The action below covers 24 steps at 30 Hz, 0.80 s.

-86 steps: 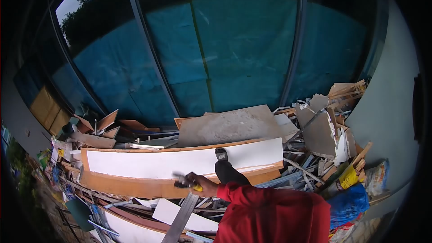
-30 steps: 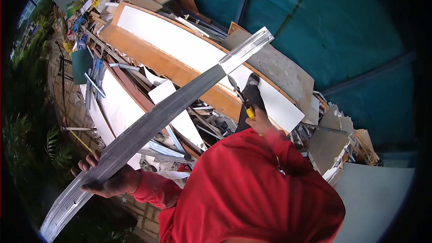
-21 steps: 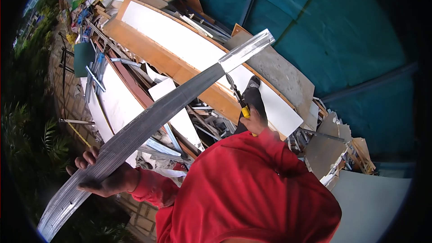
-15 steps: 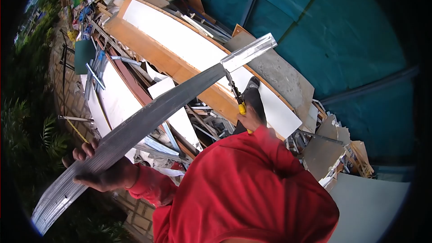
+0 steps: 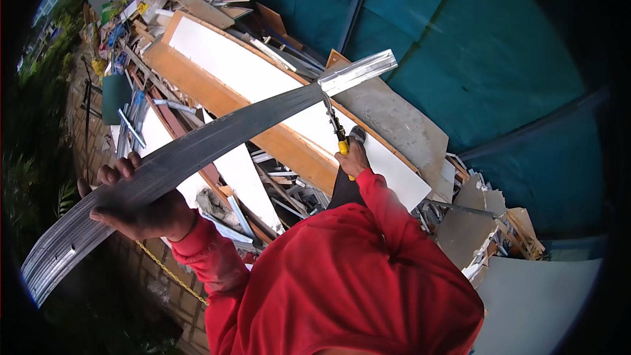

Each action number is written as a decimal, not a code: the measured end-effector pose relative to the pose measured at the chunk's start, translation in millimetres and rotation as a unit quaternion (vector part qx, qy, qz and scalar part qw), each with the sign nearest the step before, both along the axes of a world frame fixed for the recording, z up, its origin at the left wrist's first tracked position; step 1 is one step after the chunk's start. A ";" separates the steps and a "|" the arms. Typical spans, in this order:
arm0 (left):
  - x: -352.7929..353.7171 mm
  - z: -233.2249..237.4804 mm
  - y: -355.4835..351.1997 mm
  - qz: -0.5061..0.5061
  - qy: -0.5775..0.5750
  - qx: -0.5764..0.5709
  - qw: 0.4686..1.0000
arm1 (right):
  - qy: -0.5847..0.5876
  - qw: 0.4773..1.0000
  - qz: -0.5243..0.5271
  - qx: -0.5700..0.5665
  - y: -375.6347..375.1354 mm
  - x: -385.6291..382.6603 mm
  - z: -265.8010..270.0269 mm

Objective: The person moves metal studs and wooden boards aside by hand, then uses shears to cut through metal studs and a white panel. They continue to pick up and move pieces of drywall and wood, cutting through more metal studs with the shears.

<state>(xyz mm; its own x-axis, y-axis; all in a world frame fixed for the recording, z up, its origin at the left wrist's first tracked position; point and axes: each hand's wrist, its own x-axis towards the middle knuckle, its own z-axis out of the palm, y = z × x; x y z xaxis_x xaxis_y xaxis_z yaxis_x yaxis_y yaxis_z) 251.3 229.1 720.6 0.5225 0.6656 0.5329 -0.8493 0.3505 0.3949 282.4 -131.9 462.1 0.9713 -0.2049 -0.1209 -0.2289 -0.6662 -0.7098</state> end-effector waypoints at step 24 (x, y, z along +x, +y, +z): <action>164.3 -28.3 -90.1 -0.064 0.097 -0.004 0.993 | 0.007 0.998 -0.069 -0.002 -103.4 92.7 -39.3</action>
